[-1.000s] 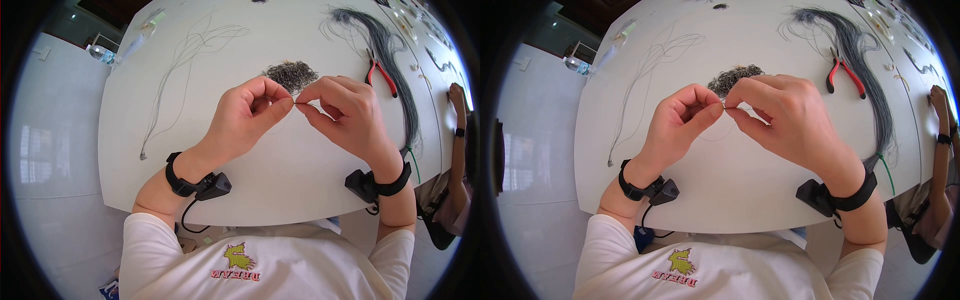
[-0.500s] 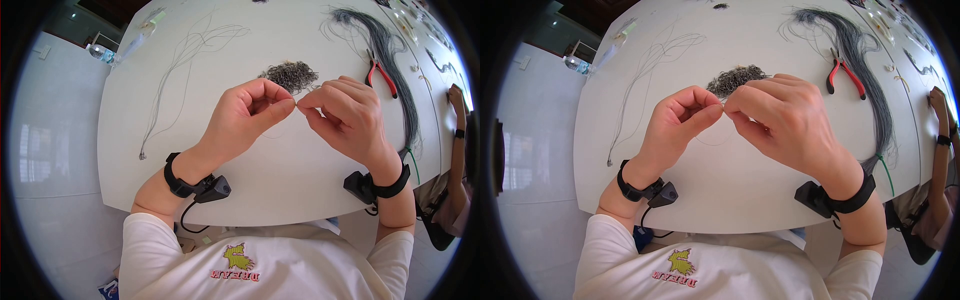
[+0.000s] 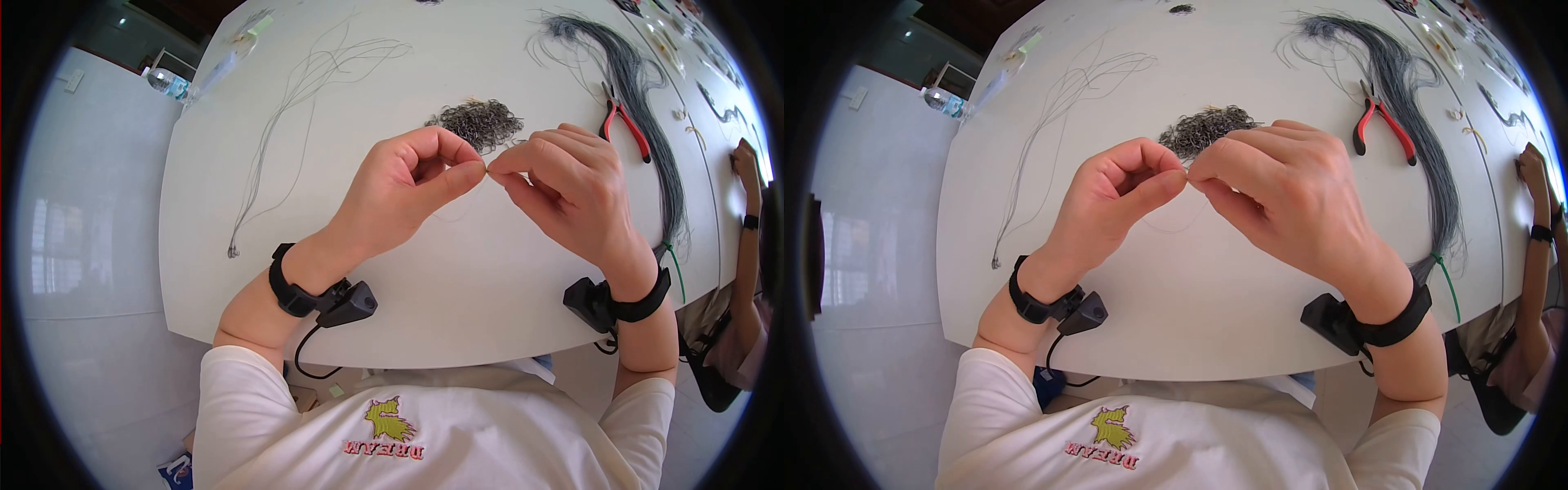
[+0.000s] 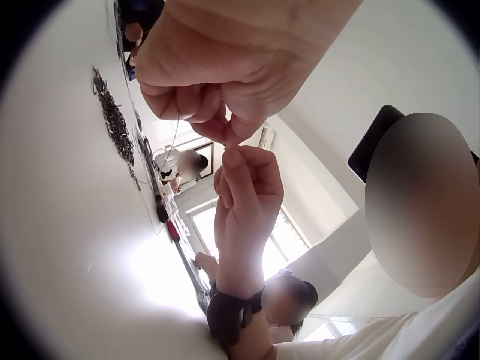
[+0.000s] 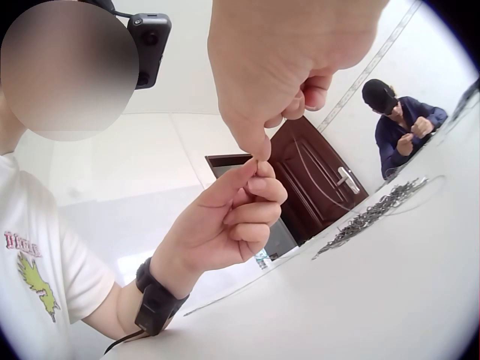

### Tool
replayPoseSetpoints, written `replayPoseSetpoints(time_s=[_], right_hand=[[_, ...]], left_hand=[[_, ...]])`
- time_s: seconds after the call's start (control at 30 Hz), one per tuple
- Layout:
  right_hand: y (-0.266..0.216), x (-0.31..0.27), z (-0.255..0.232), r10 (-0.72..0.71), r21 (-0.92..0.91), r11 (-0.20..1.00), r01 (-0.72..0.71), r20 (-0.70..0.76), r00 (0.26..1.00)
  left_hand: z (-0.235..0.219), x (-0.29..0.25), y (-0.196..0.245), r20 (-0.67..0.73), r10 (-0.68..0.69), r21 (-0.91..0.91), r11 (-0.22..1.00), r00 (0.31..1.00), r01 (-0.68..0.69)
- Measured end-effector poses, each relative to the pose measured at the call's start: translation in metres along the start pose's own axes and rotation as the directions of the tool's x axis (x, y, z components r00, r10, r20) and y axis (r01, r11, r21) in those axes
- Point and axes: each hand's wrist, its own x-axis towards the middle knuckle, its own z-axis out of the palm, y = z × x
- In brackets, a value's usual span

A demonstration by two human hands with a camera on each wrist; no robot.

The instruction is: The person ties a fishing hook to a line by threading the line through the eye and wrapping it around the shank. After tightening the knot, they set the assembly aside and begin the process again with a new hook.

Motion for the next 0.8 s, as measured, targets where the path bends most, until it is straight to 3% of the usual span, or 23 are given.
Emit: replayPoseSetpoints(time_s=[0.27, 0.5, 0.57, 0.7, 0.77, 0.8], right_hand=[[-0.003, -0.001, -0.004, 0.192, 0.016, 0.981, -0.193, 0.066, 0.979], [-0.001, -0.002, -0.005, 0.245, 0.070, 0.965, -0.253, 0.108, 0.963], [0.003, -0.003, -0.004, 0.286, 0.238, 0.922, -0.305, 0.110, 0.952], [0.013, -0.005, -0.002, 0.286, 0.382, 0.877, -0.291, 0.071, 0.955], [0.012, -0.005, 0.000, 0.436, 0.530, 0.748, -0.400, 0.062, 0.898], [0.010, -0.003, -0.001, 0.436, 0.529, 0.748, -0.399, 0.061, 0.898]], left_hand=[[0.004, 0.001, -0.001, -0.028, 0.017, 0.013, 1.000, 0.999, -0.017], [0.004, 0.000, 0.002, -0.022, 0.005, 0.000, 1.000, 1.000, -0.005], [0.003, 0.000, 0.003, -0.025, 0.006, 0.002, 1.000, 1.000, -0.006], [0.004, 0.000, -0.001, -0.074, 0.062, 0.003, 0.998, 0.995, -0.061], [0.004, -0.001, 0.000, -0.128, 0.115, 0.148, 0.984, 0.985, -0.096], [0.005, -0.001, 0.001, -0.128, 0.116, 0.149, 0.984, 0.985, -0.097]])
